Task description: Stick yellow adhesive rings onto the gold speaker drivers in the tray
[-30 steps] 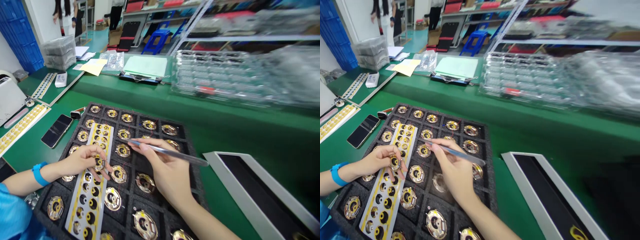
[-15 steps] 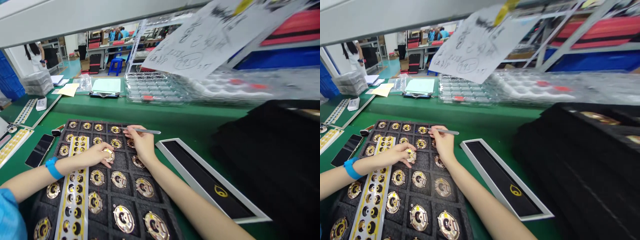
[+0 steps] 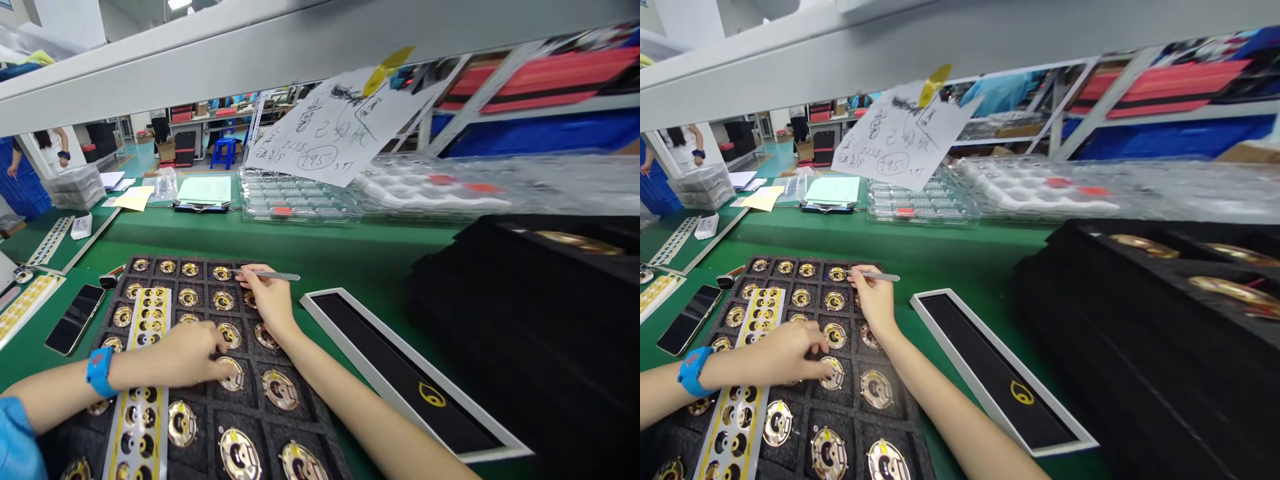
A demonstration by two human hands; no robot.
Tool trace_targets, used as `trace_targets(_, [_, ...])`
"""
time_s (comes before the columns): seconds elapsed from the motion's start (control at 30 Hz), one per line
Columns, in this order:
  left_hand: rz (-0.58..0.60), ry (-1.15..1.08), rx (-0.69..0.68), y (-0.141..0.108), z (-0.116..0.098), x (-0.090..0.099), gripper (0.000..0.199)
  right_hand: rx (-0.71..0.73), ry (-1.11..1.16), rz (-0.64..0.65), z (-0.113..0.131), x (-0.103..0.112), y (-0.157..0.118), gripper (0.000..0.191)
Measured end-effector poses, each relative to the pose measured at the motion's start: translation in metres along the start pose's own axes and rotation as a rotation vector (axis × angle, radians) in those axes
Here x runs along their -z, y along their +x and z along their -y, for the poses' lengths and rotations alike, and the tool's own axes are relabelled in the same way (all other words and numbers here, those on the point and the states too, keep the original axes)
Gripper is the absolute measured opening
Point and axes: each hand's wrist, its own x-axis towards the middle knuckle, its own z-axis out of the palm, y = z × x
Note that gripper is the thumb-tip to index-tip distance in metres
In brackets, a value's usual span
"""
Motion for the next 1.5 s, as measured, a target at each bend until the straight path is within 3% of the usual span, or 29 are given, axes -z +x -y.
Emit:
trace_targets(0.07, [0.002, 0.105, -0.005, -0.002, -0.008, -0.012, 0.035, 0.011, -0.001, 0.004, 0.0, 0.0, -0.001, 0.032])
trace_targets(0.17, [0.019, 0.198, -0.028, -0.003, -0.017, -0.022, 0.034, 0.021, -0.008, -0.002, 0.001, 0.0, -0.002, 0.032])
trace_targets(0.4, [0.047, 0.192, -0.037, -0.002, -0.022, -0.028, 0.039, 0.015, -0.043, -0.045, 0.002, 0.002, -0.006, 0.028])
trace_targets(0.53, [0.045, 0.054, -0.094, -0.002, -0.009, -0.02, 0.015, 0.036, -0.043, -0.076, 0.006, 0.002, -0.009, 0.021])
trace_targets(0.73, [-0.042, -0.187, 0.007, -0.006, 0.021, 0.004, 0.017, 0.068, -0.003, -0.133, 0.015, 0.0, -0.014, 0.019])
trace_targets(0.87, [0.038, -0.303, 0.019, 0.001, 0.024, 0.002, 0.019, 0.074, -0.002, -0.154, 0.018, -0.001, -0.016, 0.021])
trace_targets(1.0, [0.163, -0.344, -0.053, 0.014, 0.016, -0.009, 0.029, 0.076, -0.02, -0.163, 0.02, 0.0, -0.015, 0.022])
trace_targets(1.13, [0.204, -0.363, -0.117, 0.022, 0.015, -0.014, 0.036, 0.09, -0.047, -0.168, 0.025, 0.004, -0.018, 0.024])
trace_targets(1.23, [0.228, -0.403, -0.147, 0.025, 0.022, -0.014, 0.035, 0.109, -0.073, -0.136, 0.035, 0.013, -0.037, 0.024])
trace_targets(1.5, [0.366, -0.581, -0.135, 0.029, 0.034, -0.011, 0.029, 0.179, -0.247, 0.101, 0.078, 0.045, -0.144, 0.011])
